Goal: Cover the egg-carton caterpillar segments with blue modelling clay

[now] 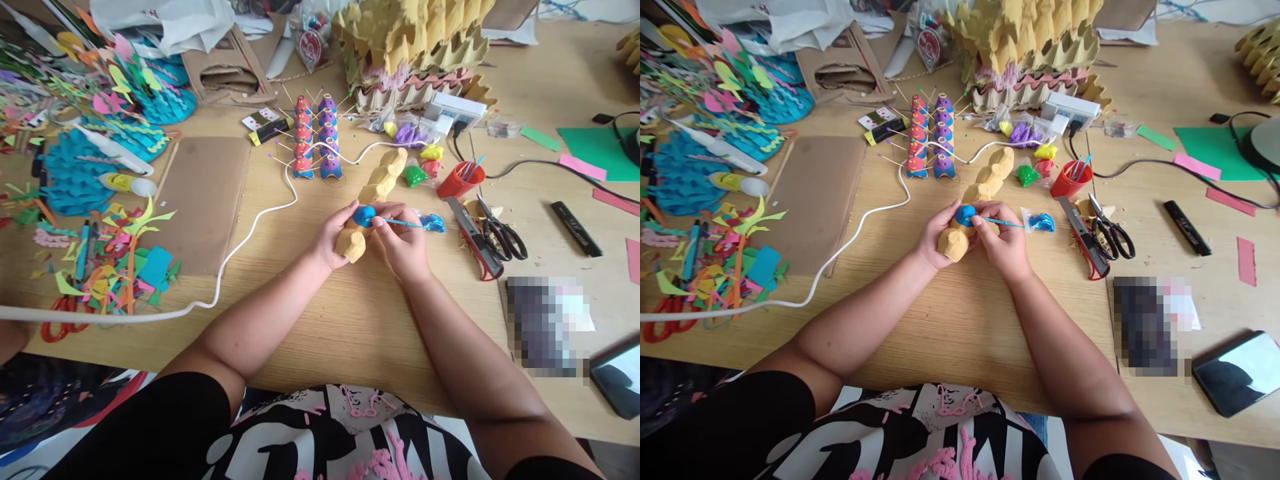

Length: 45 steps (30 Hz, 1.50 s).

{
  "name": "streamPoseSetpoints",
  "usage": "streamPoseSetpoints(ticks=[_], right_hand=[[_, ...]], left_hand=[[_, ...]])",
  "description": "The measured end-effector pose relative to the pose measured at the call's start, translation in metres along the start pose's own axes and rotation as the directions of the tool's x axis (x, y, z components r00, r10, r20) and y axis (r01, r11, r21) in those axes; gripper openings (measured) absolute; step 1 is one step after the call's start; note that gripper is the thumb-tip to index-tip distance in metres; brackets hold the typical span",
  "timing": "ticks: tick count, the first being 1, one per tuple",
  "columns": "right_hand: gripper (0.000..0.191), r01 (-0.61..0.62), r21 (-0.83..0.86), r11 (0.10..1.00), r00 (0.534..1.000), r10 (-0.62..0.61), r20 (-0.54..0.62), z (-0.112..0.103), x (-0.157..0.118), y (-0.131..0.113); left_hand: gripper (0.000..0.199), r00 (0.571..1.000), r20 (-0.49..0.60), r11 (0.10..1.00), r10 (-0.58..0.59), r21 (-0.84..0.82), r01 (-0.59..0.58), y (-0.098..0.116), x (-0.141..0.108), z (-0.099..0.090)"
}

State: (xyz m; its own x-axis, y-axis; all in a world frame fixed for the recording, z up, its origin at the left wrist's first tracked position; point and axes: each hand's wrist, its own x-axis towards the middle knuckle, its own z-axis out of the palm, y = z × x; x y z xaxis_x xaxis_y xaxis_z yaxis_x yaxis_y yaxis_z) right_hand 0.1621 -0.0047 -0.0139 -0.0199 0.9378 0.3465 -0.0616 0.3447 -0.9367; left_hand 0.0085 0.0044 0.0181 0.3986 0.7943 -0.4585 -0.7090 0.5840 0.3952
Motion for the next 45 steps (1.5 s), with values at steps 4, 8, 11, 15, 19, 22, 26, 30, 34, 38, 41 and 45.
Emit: streamPoseSetpoints(ticks=[4, 8, 11, 15, 19, 22, 26, 30, 34, 38, 41, 45], right_hand=[[0.040, -0.007, 0.005, 1.000, 1.000, 0.007, 0.016, -0.0003, 0.0005, -0.0023], [0.041, -0.031, 0.041, 0.999, 0.999, 0.031, 0.009, -0.0001, -0.0006, -0.0032], [0.040, -0.046, 0.087, 0.995, 0.999, 0.048, -0.017, 0.0006, -0.0016, -0.0017], [0.040, -0.048, 0.104, 0.993, 0.998, 0.051, -0.024, 0.0013, -0.0016, 0.0006], [0.040, -0.055, 0.105, 0.993, 0.998, 0.058, -0.030, 0.0013, -0.0012, 0.0017], [0.040, -0.054, 0.110, 0.992, 0.998, 0.057, -0.027, 0.0011, -0.0012, 0.0018], [0.039, -0.046, 0.119, 0.992, 0.999, 0.048, -0.014, 0.0014, -0.0013, 0.0013], [0.041, -0.049, 0.082, 0.995, 0.999, 0.049, -0.006, 0.0027, -0.0010, 0.0000], [0.045, -0.048, 0.059, 0.997, 0.999, 0.049, -0.016, 0.0048, -0.0022, -0.0025], [0.044, -0.042, 0.051, 0.998, 0.999, 0.043, -0.019, 0.0057, -0.0036, -0.0045], [0.043, -0.039, 0.037, 0.999, 0.999, 0.040, -0.023, 0.0054, -0.0030, -0.0036], [0.041, -0.030, 0.042, 0.999, 0.999, 0.031, -0.020, 0.0048, -0.0021, -0.0013]], left_hand=[[0.044, 1.000, -0.004, 1.000, 0.002, -0.018, -0.002, 0.0006, 0.0001, 0.0004], [0.043, 1.000, -0.023, 1.000, -0.015, -0.005, 0.014, 0.0014, -0.0003, 0.0006], [0.040, 0.999, -0.031, 1.000, -0.014, -0.007, 0.014, 0.0014, -0.0003, -0.0001], [0.040, 1.000, -0.009, 1.000, -0.017, -0.012, 0.017, 0.0012, -0.0003, -0.0005], [0.039, 0.999, -0.025, 1.000, -0.019, -0.013, 0.019, 0.0010, -0.0008, 0.0005], [0.039, 0.999, -0.034, 1.000, -0.015, -0.004, 0.015, 0.0007, -0.0012, 0.0015], [0.038, 0.999, -0.047, 1.000, -0.013, 0.002, 0.013, 0.0004, -0.0014, 0.0024], [0.039, 0.999, -0.044, 1.000, -0.017, -0.014, 0.016, 0.0012, -0.0009, 0.0022], [0.037, 0.999, -0.039, 0.999, -0.030, -0.041, 0.028, 0.0021, -0.0001, 0.0008], [0.035, 0.999, -0.036, 0.999, -0.022, -0.042, 0.021, 0.0017, 0.0006, -0.0010], [0.033, 0.999, -0.024, 0.999, -0.021, -0.042, 0.020, 0.0008, 0.0015, -0.0021], [0.035, 1.000, -0.010, 1.000, -0.005, -0.024, 0.005, 0.0003, 0.0026, -0.0029]])
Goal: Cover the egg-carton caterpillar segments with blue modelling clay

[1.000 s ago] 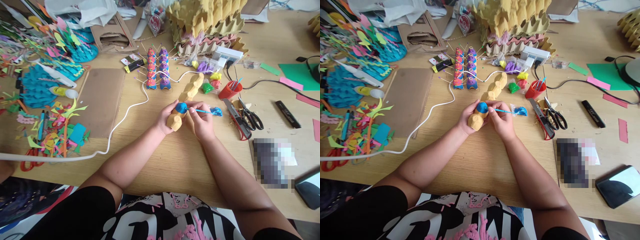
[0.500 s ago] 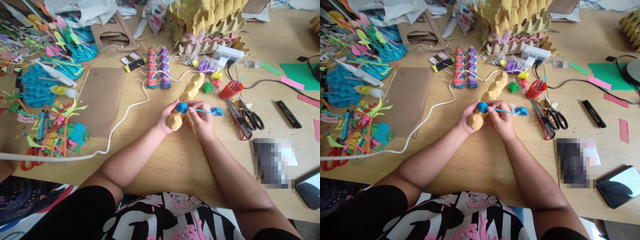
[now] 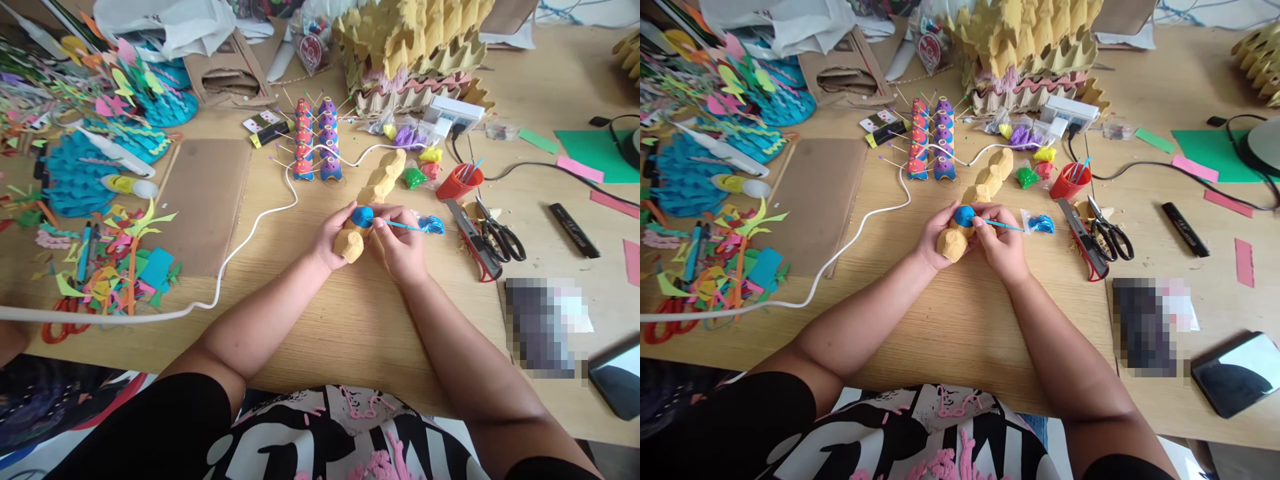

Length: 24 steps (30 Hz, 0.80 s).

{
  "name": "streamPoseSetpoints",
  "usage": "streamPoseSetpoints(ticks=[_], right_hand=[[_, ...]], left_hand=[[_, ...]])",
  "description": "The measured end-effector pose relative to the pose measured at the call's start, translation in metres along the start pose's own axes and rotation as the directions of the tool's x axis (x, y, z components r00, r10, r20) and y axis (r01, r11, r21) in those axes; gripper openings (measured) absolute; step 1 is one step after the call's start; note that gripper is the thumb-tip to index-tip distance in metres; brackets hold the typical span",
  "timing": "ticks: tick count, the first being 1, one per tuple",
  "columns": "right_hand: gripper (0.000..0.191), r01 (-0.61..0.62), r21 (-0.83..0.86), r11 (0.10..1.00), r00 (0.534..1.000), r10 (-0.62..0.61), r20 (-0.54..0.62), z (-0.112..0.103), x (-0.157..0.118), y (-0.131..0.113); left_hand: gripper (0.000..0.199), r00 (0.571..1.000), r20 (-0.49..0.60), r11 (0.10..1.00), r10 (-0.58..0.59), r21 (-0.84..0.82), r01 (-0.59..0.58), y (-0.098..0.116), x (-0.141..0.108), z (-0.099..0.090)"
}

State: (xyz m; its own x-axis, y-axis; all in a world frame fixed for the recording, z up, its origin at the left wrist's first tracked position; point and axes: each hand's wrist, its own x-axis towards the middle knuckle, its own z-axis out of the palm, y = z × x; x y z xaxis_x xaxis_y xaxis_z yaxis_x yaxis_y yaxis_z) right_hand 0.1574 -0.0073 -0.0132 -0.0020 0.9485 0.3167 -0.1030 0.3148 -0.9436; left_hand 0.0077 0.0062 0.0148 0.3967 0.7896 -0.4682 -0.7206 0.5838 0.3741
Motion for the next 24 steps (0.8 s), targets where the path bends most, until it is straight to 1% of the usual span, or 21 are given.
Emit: streamPoseSetpoints(ticks=[2, 6, 10, 18, 24], right_hand=[[0.042, -0.001, 0.003, 1.000, 1.000, 0.001, 0.006, -0.0001, -0.0003, 0.0005], [0.044, -0.014, 0.016, 1.000, 1.000, 0.014, -0.010, 0.0005, -0.0010, 0.0012], [0.044, -0.009, 0.038, 0.999, 1.000, 0.010, -0.014, 0.0008, -0.0006, 0.0022], [0.044, -0.021, 0.015, 1.000, 1.000, 0.021, -0.008, 0.0002, -0.0012, 0.0016], [0.045, -0.028, 0.045, 0.999, 0.999, 0.029, -0.017, 0.0013, -0.0005, -0.0015]], left_hand=[[0.036, 1.000, 0.006, 1.000, 0.005, 0.009, -0.005, 0.0002, 0.0001, 0.0000], [0.032, 1.000, -0.003, 1.000, -0.004, -0.002, 0.004, 0.0006, 0.0002, -0.0005], [0.034, 1.000, -0.004, 1.000, -0.002, 0.001, 0.002, 0.0000, 0.0007, -0.0019], [0.036, 1.000, -0.013, 1.000, 0.004, 0.019, -0.004, 0.0005, 0.0000, -0.0002], [0.038, 1.000, 0.006, 1.000, 0.011, 0.019, -0.011, 0.0003, 0.0001, -0.0008]])
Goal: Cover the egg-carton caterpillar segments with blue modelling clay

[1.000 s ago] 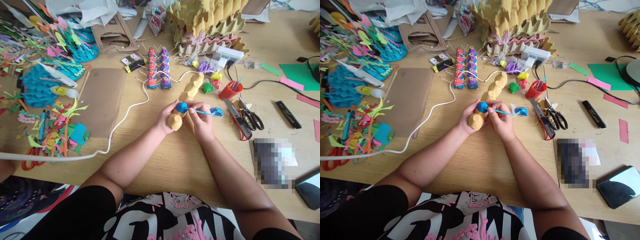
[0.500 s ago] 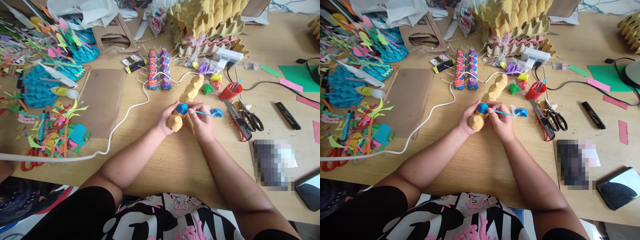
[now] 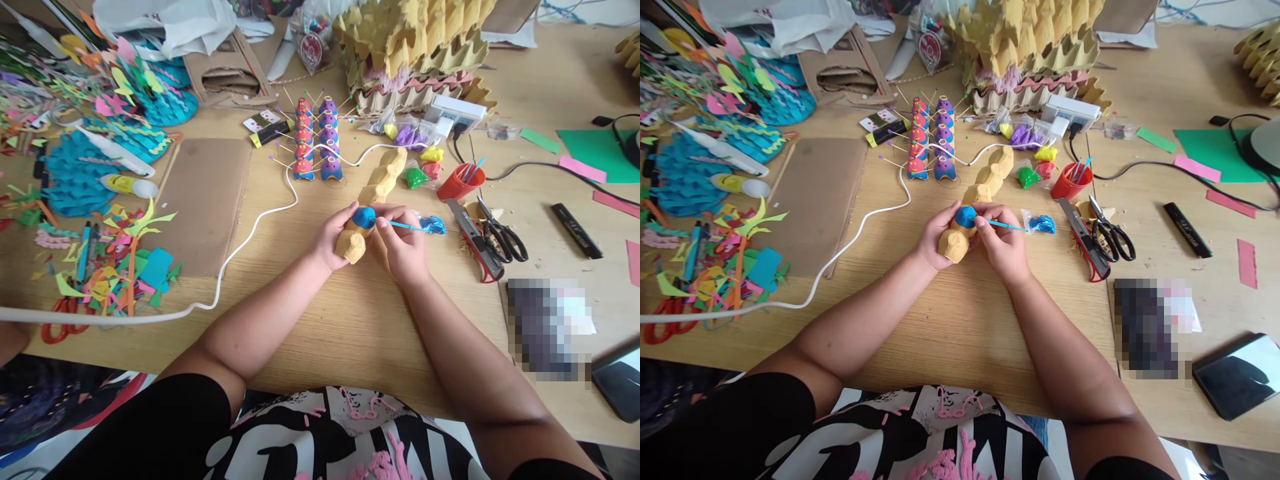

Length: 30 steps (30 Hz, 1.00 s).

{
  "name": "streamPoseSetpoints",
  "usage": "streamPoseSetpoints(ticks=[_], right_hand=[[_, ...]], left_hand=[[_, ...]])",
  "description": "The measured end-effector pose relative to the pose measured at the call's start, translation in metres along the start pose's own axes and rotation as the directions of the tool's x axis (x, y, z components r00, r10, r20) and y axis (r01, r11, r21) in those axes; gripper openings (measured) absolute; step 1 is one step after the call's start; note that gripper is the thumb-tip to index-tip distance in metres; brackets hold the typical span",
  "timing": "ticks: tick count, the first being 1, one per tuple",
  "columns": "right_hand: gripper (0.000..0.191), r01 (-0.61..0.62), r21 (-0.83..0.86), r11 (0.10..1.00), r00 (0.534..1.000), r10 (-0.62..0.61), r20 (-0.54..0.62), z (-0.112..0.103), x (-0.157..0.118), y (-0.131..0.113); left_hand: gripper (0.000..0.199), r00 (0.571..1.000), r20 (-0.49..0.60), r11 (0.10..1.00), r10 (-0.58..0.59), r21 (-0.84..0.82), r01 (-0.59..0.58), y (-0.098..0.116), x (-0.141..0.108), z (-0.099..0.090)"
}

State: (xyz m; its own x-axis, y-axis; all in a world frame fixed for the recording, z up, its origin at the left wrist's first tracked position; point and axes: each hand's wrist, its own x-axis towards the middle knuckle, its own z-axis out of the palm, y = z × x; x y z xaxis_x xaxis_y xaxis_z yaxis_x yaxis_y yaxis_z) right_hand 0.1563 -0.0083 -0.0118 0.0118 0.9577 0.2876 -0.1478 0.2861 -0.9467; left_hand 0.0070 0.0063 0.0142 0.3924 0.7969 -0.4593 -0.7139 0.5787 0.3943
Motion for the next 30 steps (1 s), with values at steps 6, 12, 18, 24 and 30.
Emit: streamPoseSetpoints(ticks=[6, 12, 18, 24, 30], right_hand=[[0.044, 0.014, -0.031, 0.999, 1.000, -0.013, 0.010, -0.0013, 0.0004, 0.0004], [0.044, 0.021, -0.029, 0.999, 1.000, -0.020, 0.009, -0.0015, 0.0000, 0.0018], [0.041, 0.024, -0.029, 0.999, 1.000, -0.023, 0.016, -0.0007, -0.0002, -0.0006], [0.040, 0.018, -0.030, 0.999, 1.000, -0.018, 0.009, -0.0002, -0.0002, -0.0001], [0.038, 0.033, 0.051, 0.998, 0.999, -0.033, 0.006, -0.0016, 0.0013, 0.0026]], left_hand=[[0.035, 1.000, -0.008, 1.000, -0.003, 0.004, 0.003, -0.0003, 0.0004, -0.0007], [0.033, 1.000, -0.018, 1.000, -0.005, -0.001, 0.005, -0.0004, 0.0002, -0.0006], [0.038, 1.000, -0.007, 0.999, 0.015, 0.044, -0.015, -0.0005, 0.0000, 0.0001], [0.040, 1.000, 0.009, 0.999, 0.009, 0.036, -0.009, -0.0003, 0.0006, -0.0006], [0.040, 1.000, 0.006, 1.000, 0.001, 0.027, -0.002, 0.0007, -0.0001, 0.0013]])
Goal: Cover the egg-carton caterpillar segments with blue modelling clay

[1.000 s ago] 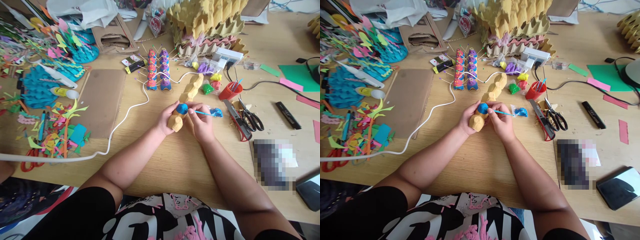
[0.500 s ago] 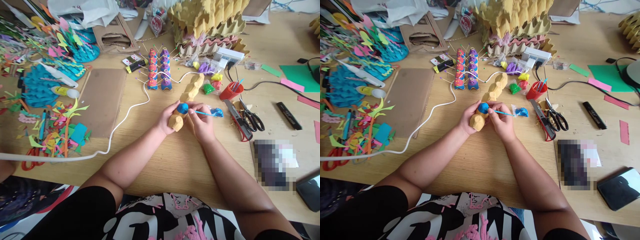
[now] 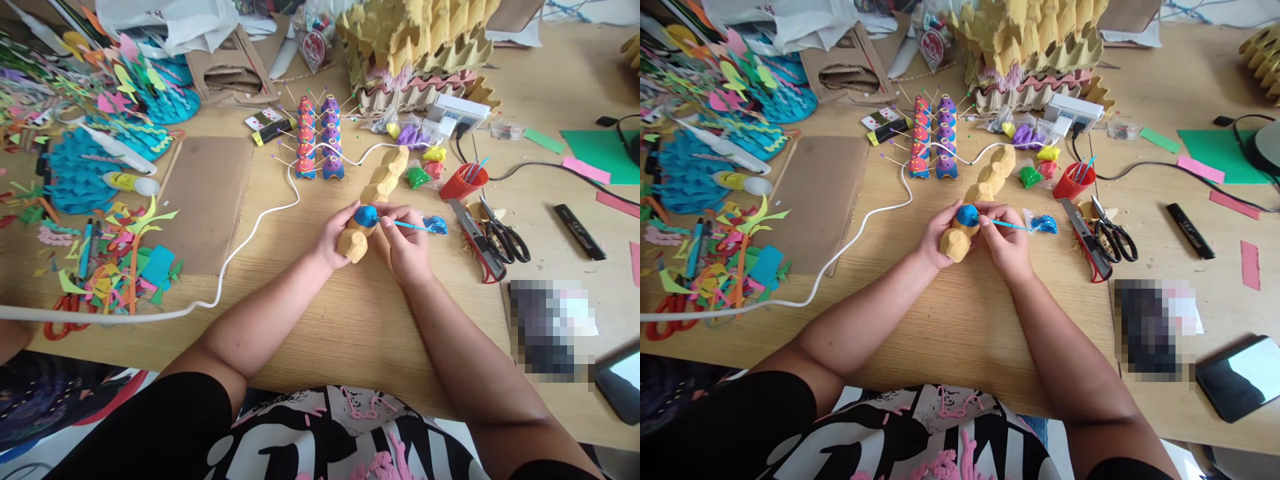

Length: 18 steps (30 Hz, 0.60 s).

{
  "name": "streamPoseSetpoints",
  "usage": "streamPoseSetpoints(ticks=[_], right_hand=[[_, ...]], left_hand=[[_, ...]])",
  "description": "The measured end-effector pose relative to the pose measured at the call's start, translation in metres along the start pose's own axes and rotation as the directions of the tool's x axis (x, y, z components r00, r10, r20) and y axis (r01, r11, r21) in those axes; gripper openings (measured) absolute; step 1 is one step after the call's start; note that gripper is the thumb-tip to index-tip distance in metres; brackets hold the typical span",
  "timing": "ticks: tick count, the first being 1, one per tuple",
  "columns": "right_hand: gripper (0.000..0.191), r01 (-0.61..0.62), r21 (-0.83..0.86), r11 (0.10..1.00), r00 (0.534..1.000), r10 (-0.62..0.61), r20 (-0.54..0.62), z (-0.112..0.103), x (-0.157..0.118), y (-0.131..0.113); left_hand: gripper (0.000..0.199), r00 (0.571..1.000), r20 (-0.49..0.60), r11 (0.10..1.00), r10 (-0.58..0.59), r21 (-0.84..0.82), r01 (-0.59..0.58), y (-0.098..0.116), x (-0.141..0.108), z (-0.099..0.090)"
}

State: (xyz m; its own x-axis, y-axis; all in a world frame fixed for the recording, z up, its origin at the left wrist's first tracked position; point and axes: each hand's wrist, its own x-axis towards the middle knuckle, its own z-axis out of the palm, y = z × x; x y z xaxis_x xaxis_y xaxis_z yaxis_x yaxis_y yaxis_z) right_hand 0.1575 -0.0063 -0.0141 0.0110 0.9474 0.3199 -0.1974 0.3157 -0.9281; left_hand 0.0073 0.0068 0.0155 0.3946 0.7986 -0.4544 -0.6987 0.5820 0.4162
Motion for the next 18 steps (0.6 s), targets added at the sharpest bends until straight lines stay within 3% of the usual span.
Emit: streamPoseSetpoints(ticks=[18], right_hand=[[0.039, -0.015, -0.048, 0.999, 1.000, 0.015, -0.001, -0.0010, -0.0001, -0.0019]], left_hand=[[0.041, 1.000, 0.018, 1.000, -0.014, -0.015, 0.015, -0.0003, 0.0020, -0.0014]])
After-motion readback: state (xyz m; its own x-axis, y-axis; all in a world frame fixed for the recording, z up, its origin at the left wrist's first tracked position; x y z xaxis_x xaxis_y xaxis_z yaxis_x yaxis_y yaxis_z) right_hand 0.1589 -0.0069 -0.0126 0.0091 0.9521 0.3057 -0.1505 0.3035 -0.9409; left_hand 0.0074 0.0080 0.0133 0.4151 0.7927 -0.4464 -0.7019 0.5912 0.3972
